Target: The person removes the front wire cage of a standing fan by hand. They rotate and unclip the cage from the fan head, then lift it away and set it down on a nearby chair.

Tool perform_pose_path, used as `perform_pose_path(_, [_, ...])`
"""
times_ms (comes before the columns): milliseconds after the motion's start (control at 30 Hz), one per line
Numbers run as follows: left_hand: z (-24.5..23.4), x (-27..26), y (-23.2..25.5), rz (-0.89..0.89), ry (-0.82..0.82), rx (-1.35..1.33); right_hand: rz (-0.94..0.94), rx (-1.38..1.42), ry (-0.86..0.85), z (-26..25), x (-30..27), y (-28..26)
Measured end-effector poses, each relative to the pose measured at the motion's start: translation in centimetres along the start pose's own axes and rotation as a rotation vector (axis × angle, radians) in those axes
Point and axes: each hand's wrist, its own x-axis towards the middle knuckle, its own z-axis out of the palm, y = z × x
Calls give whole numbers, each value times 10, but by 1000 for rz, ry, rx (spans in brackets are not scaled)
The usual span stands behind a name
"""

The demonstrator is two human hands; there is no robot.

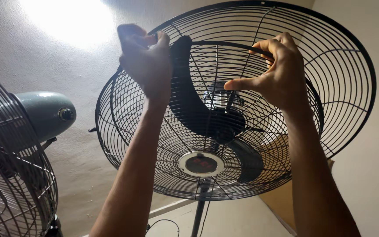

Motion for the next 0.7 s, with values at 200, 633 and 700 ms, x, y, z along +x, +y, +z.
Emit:
perform_pose_path(200, [-18,-2,6,358,145,434,-113,17,34,5,6,-10])
perform_pose_path(633, [-19,4,15,-85,-36,185,-138,-10,-14,-6,22,-6])
perform_pose_path(700, [-17,5,18,-71,-54,154,-114,28,-29,-7,21,-5])
